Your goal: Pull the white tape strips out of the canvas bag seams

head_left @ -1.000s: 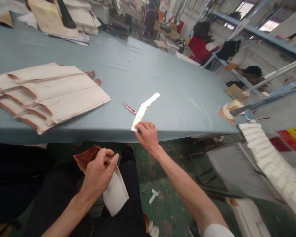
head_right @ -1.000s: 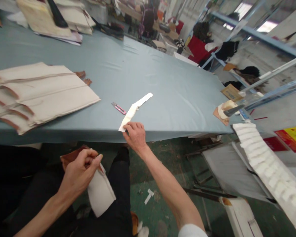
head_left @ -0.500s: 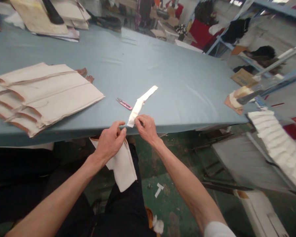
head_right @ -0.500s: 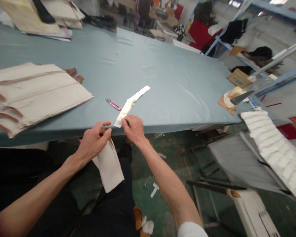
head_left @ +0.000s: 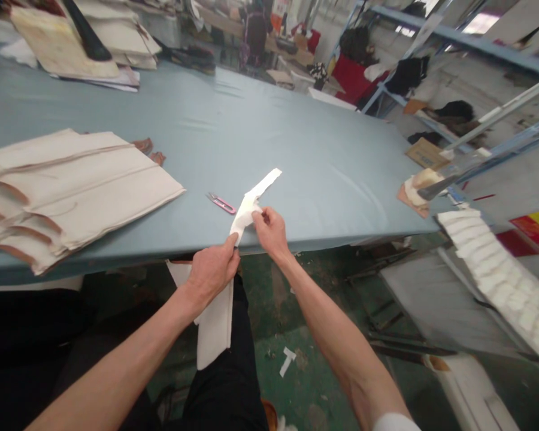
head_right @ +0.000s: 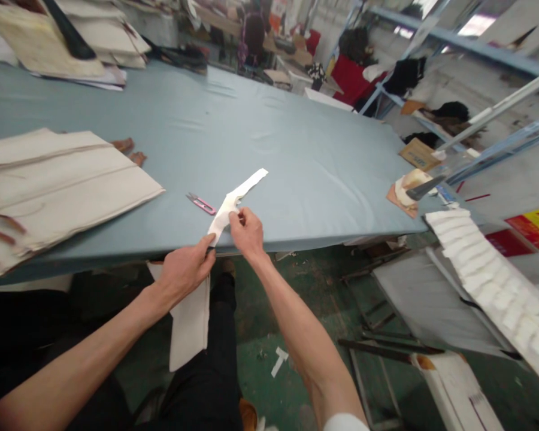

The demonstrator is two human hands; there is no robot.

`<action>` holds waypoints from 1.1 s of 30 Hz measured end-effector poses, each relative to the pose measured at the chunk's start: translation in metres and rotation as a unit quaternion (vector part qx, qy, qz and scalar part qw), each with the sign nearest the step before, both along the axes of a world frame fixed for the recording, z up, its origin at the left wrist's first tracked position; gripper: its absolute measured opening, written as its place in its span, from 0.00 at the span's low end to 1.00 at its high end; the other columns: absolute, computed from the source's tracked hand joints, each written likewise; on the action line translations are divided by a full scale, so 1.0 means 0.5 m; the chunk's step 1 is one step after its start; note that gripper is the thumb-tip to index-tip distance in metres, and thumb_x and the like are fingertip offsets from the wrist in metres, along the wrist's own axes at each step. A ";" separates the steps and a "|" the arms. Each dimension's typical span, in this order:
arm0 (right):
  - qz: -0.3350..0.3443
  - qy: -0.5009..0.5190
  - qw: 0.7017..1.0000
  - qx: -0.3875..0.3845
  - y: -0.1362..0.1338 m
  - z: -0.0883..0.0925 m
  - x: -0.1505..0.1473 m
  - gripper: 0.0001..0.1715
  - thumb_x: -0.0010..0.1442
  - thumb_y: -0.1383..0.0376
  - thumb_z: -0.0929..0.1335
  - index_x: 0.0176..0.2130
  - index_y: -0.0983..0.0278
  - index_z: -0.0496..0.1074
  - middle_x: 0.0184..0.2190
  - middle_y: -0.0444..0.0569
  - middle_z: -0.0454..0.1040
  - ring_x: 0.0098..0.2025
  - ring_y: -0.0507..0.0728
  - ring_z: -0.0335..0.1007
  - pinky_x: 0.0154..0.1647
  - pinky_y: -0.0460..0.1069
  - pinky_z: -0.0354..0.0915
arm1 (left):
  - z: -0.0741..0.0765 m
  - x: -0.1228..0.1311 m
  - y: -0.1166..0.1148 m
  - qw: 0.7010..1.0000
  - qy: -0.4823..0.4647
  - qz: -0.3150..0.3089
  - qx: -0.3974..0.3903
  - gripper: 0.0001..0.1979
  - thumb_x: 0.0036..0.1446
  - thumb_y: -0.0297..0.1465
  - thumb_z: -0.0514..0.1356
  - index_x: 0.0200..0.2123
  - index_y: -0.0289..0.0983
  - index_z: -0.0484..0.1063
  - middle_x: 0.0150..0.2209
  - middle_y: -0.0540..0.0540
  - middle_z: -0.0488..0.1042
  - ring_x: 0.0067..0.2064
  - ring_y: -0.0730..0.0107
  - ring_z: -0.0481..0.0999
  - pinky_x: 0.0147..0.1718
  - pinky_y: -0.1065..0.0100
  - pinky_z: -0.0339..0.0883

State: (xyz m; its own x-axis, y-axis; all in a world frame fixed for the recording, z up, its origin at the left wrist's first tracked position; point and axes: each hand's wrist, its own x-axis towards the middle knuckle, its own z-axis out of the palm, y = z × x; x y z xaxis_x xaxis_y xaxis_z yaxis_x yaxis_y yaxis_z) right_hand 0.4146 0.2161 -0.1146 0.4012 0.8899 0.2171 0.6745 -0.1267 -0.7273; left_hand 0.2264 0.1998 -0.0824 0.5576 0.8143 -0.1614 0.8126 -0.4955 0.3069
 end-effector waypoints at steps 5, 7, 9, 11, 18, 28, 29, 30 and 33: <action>-0.033 -0.007 0.999 0.003 0.107 0.061 0.110 0.14 0.70 0.60 0.62 0.37 0.62 0.73 0.29 0.44 0.76 0.32 0.54 0.73 0.36 0.47 0.68 | 0.016 -0.003 0.011 1.000 0.010 -0.015 -0.005 0.23 0.76 0.34 0.49 0.68 0.36 0.68 0.39 0.33 0.87 0.43 0.44 0.89 0.41 0.58 0.77; -0.048 -0.025 0.999 0.000 0.150 0.094 0.149 0.14 0.69 0.60 0.63 0.37 0.63 0.74 0.30 0.44 0.76 0.34 0.55 0.74 0.38 0.48 0.68 | 0.017 -0.004 0.014 1.000 0.009 -0.021 -0.009 0.22 0.76 0.34 0.50 0.66 0.36 0.70 0.39 0.33 0.87 0.43 0.45 0.89 0.41 0.58 0.78; -0.067 -0.045 0.997 -0.003 0.189 0.125 0.181 0.15 0.70 0.60 0.64 0.37 0.63 0.76 0.31 0.46 0.77 0.36 0.56 0.75 0.40 0.49 0.69 | 0.013 -0.005 0.017 1.000 0.009 -0.026 -0.014 0.22 0.76 0.34 0.49 0.66 0.36 0.70 0.39 0.33 0.87 0.43 0.43 0.89 0.40 0.57 0.78; -0.088 -0.063 0.994 -0.008 0.226 0.150 0.207 0.14 0.71 0.59 0.65 0.38 0.64 0.76 0.32 0.47 0.78 0.38 0.57 0.76 0.42 0.51 0.70 | 0.009 -0.006 0.019 0.999 0.010 -0.031 -0.021 0.22 0.77 0.34 0.49 0.67 0.36 0.69 0.39 0.33 0.87 0.43 0.41 0.89 0.40 0.55 0.79; -0.146 -0.131 0.980 -0.044 0.337 0.196 0.287 0.18 0.73 0.52 0.71 0.43 0.65 0.77 0.40 0.48 0.80 0.42 0.57 0.77 0.49 0.56 0.74 | -0.008 -0.003 0.024 0.998 0.013 -0.023 -0.057 0.24 0.77 0.32 0.50 0.71 0.36 0.68 0.38 0.35 0.88 0.43 0.39 0.90 0.42 0.50 0.82; -0.219 -0.160 0.961 -0.051 0.422 0.211 0.384 0.13 0.73 0.57 0.71 0.41 0.65 0.76 0.43 0.49 0.79 0.48 0.59 0.76 0.55 0.59 0.71 | -0.053 -0.007 0.020 0.999 0.010 0.003 -0.050 0.25 0.77 0.33 0.49 0.71 0.41 0.71 0.39 0.40 0.89 0.41 0.43 0.90 0.40 0.52 0.83; -0.224 -0.155 0.961 -0.045 0.426 0.213 0.391 0.12 0.73 0.59 0.71 0.41 0.65 0.76 0.43 0.49 0.79 0.48 0.60 0.76 0.55 0.59 0.71 | -0.058 -0.009 0.019 0.999 0.005 0.002 -0.048 0.25 0.77 0.33 0.49 0.71 0.41 0.72 0.39 0.40 0.89 0.41 0.43 0.90 0.40 0.52 0.83; -0.229 -0.149 0.961 -0.038 0.429 0.216 0.399 0.10 0.72 0.60 0.71 0.40 0.65 0.76 0.43 0.50 0.79 0.48 0.60 0.76 0.55 0.59 0.71 | -0.063 -0.010 0.018 0.999 0.004 0.002 -0.050 0.25 0.76 0.33 0.49 0.71 0.41 0.72 0.39 0.40 0.89 0.41 0.44 0.90 0.41 0.53 0.83; -0.242 -0.122 0.963 -0.006 0.432 0.235 0.418 0.10 0.72 0.67 0.67 0.38 0.65 0.75 0.41 0.54 0.79 0.48 0.61 0.76 0.52 0.56 0.70 | -0.071 -0.012 0.013 0.998 0.009 0.002 -0.061 0.26 0.76 0.33 0.50 0.71 0.40 0.72 0.38 0.41 0.89 0.39 0.45 0.91 0.39 0.55 0.82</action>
